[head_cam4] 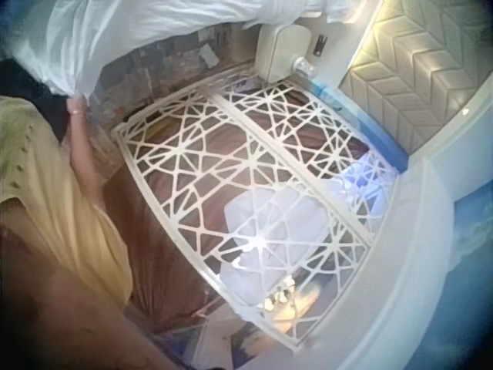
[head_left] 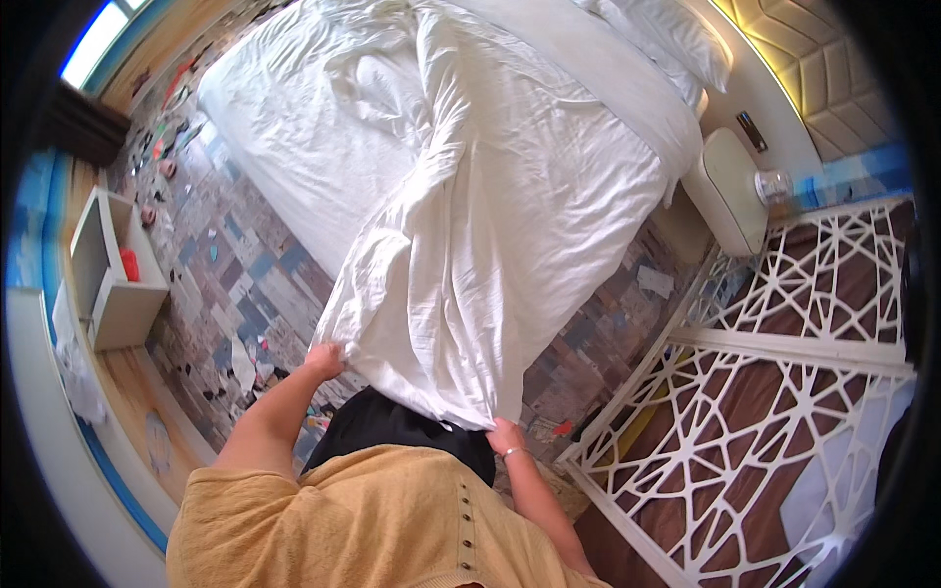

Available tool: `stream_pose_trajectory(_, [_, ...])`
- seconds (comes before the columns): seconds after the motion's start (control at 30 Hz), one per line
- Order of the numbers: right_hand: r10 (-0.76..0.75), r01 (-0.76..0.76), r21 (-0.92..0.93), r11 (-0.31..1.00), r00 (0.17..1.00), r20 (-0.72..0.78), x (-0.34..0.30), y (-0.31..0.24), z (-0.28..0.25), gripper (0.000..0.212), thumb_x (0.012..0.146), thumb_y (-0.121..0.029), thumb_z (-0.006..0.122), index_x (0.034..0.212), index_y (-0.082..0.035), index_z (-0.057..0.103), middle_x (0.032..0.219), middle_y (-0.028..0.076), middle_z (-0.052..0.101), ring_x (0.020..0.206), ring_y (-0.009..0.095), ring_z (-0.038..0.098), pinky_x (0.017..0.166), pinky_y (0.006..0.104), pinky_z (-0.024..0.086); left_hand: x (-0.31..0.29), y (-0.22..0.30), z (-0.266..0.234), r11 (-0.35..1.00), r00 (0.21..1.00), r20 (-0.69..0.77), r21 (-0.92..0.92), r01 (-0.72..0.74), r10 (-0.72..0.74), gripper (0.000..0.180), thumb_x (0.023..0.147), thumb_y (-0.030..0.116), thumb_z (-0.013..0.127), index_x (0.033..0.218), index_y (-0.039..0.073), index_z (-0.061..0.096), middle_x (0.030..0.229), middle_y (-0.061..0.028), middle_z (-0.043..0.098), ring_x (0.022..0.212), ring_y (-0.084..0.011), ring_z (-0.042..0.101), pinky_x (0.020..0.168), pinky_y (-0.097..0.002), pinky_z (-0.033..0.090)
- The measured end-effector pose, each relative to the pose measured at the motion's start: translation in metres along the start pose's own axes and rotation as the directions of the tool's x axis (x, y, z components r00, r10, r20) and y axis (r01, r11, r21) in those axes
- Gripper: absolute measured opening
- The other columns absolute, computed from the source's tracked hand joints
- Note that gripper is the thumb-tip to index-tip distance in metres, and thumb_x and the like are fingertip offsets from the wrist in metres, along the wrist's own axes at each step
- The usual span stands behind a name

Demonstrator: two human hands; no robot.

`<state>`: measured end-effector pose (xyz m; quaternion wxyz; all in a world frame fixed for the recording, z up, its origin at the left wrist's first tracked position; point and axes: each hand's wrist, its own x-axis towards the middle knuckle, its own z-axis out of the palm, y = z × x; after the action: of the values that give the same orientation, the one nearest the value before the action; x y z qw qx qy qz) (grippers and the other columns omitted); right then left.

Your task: The person folds a white duvet cover on a bed, repeatedly aligning edges and smoothing the fabric. The person then picks up a white pillowcase from a nearby shelf and places it on the bed, continuing to fold and adjust the bedding.

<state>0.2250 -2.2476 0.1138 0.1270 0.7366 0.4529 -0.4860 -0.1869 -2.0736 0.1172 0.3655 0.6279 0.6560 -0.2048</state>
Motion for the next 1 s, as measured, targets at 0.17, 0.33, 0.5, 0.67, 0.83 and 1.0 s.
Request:
stream_pose_trajectory(0.17, [-0.601,0.592,-0.114,0.798,0.767,-0.226,-0.003,-0.106,-0.09,0.1,0.062,-0.031,0.083,0.139,-0.003,0.026,0.135,0.021,0.04,0.121,0.036,0.044,0.101,0.0391,0.038,-0.046,0.089,-0.044,0.826,0.752,-0.405,0.011,-0.564,0.52,0.025,0.065,0.013,0.063,0.089,0.006,0.057,0.093,-0.014,0.057,0.082,-0.0368,0.058,0.069,-0.0453,0.048])
stream_pose_trajectory(0.33, [-0.8,0.491,0.665,0.563,0.528,0.287,0.009,-0.153,-0.201,0.071,0.086,-0.043,0.061,0.137,-0.001,0.034,0.121,0.007,0.052,0.113,0.014,0.047,0.098,0.0284,0.037,-0.086,0.242,-0.078,0.419,0.457,-0.341,-0.183,-0.889,0.822,0.041,0.062,0.002,0.058,0.103,0.006,0.052,0.099,-0.0145,0.055,0.084,-0.0386,0.056,0.07,-0.0444,0.047])
stream_pose_trajectory(0.5, [-0.673,0.246,0.747,0.618,0.656,0.341,0.003,-0.091,-0.294,0.059,0.094,-0.053,0.041,0.121,-0.002,0.053,0.105,0.002,0.056,0.098,0.009,0.049,0.085,0.025,0.041,-0.118,0.356,-0.061,0.465,0.541,-0.695,-0.324,-0.824,0.473,0.047,0.07,-0.009,0.051,0.116,0.004,0.047,0.112,-0.016,0.05,0.096,-0.0382,0.054,0.081,-0.0415,0.046])
stream_pose_trajectory(0.67, [-0.841,0.592,0.624,0.509,0.497,0.215,-0.021,-0.042,-0.377,0.066,0.089,-0.056,0.045,0.123,0.0,0.051,0.118,0.007,0.053,0.113,0.017,0.048,0.098,0.0296,0.036,-0.142,0.452,-0.084,0.361,0.266,-0.793,-0.063,-0.93,0.548,0.032,0.074,-0.007,0.052,0.104,0.001,0.053,0.108,-0.0138,0.048,0.1,-0.0334,0.052,0.087,-0.0392,0.044])
stream_pose_trajectory(0.83, [-0.958,0.597,0.749,0.287,0.188,0.217,-0.062,-0.004,-0.418,0.083,0.075,-0.041,0.074,0.137,-0.005,0.034,0.136,0.005,0.039,0.125,0.02,0.038,0.104,0.0324,0.031,-0.155,0.516,-0.098,-0.233,0.288,-0.844,-0.424,-0.875,0.453,0.022,0.077,-0.008,0.055,0.096,0.002,0.06,0.101,-0.0094,0.054,0.094,-0.0226,0.055,0.081,-0.0321,0.044])
stream_pose_trajectory(1.0, [-0.905,0.4,0.823,0.404,0.309,0.294,-0.084,0.01,-0.433,0.11,0.057,-0.058,0.077,0.14,-0.008,0.025,0.134,0.004,0.036,0.124,0.019,0.038,0.102,0.0326,0.034,-0.163,0.527,-0.095,-0.19,0.252,-0.818,-0.396,-0.898,0.516,0.024,0.077,-0.004,0.06,0.101,0.003,0.059,0.097,-0.0088,0.055,0.09,-0.0241,0.056,0.078,-0.0311,0.045])
